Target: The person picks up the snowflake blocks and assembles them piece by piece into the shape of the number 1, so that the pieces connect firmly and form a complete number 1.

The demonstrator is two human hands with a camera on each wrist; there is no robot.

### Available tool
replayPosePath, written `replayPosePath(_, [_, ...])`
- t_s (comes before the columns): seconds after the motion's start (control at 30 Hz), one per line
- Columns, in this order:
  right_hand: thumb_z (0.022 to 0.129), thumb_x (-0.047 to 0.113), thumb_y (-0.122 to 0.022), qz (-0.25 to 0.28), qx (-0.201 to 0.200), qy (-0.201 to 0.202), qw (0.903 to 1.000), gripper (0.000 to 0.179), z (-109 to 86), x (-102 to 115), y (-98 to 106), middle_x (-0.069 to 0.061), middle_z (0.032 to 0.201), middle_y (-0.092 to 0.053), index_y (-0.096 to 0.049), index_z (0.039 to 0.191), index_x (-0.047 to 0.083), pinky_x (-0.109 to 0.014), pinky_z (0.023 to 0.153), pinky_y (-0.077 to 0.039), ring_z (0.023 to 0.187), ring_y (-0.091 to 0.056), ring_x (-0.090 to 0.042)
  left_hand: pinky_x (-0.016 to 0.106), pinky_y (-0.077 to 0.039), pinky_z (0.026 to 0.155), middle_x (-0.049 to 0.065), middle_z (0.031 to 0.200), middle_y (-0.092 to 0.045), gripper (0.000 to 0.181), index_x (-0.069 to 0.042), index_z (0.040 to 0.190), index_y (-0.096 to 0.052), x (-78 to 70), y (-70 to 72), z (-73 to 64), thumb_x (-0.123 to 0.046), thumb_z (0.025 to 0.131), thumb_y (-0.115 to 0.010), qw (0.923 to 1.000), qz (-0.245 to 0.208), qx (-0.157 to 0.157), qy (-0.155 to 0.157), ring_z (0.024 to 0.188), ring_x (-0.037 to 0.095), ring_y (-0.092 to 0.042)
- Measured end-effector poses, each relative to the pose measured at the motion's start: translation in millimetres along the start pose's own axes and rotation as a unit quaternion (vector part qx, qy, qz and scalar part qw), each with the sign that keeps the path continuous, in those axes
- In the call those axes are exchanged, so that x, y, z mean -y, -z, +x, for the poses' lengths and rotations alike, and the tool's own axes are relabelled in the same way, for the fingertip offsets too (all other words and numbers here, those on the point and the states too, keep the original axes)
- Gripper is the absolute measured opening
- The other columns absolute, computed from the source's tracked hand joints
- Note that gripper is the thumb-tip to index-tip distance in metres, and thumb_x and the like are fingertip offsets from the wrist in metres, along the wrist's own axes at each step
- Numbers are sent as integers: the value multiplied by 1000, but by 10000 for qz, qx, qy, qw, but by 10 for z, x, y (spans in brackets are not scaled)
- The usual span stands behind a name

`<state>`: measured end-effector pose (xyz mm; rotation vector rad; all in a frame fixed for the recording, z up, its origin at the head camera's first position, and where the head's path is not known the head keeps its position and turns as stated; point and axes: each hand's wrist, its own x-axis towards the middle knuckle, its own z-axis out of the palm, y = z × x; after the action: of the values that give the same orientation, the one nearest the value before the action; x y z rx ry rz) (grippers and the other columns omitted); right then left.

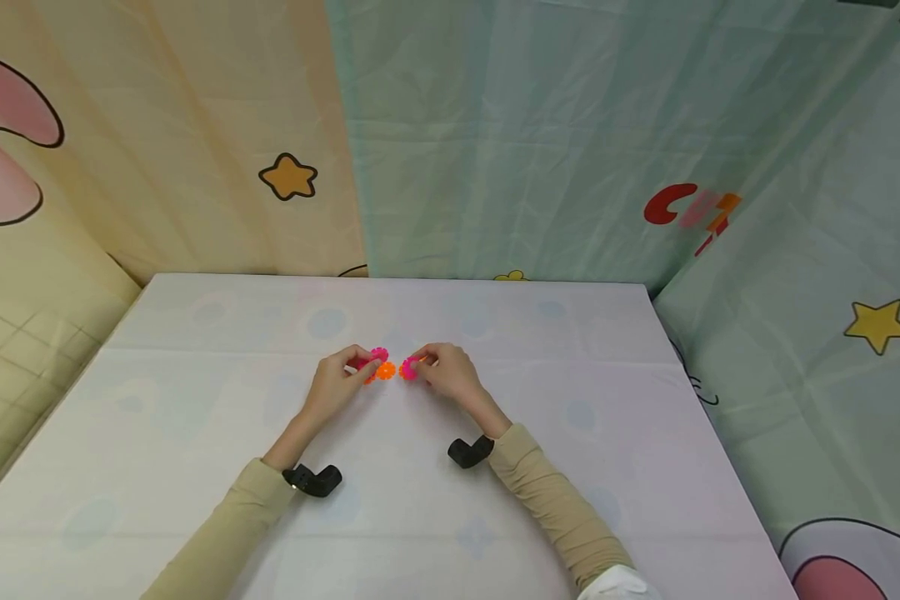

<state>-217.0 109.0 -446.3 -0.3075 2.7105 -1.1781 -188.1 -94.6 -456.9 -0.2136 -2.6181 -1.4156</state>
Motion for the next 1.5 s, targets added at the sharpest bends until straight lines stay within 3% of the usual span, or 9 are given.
replayPosePath(0.33, [91,18,-64,315,-557,3,9979,22,-13,88,54,-13,82,-70,-70,109,6,-21,50,-43,61,-62,-26,27,-48,68,6,87,-73,17,-10,94,-68,-8,-49,-17,-27,91,-66,9999,-86,86,43,79,20,-63])
replayPosePath(0.63, [91,17,-65,618,-866,259,9940,22,-4,127,70,-10,75,-64,-69,110,7,-19,47,-38,65,-64,-34,25,-48,61,6,82,-72,16,-10,94,-66,-21,-73,-17,-26,92,-65,9995,-227,199,115,76,19,-64])
replayPosePath(0.9, [90,15,-66,866,-1029,528,9895,24,-14,178,60,-21,79,-66,-68,111,4,-19,46,-37,64,-62,-38,25,-48,63,6,82,-71,16,-10,92,-65,-50,-93,-24,-25,92,-65,9998,-121,138,-102,73,17,-64])
replayPosePath(1.23, [89,14,-67,1057,-1072,624,9866,22,-12,202,22,-15,73,-65,-69,109,3,-18,48,-41,64,-63,-39,24,-47,61,5,79,-71,12,-10,90,-64,-66,-136,-10,-21,91,-66,9993,109,24,-356,66,16,-62])
replayPosePath(1.5, [90,12,-66,1043,-1005,662,9872,21,-13,202,24,-24,79,-67,-69,108,2,-18,48,-40,63,-62,-37,22,-46,59,4,76,-70,11,-9,90,-65,-65,-157,7,-20,91,-67,9981,170,-30,-600,64,17,-60])
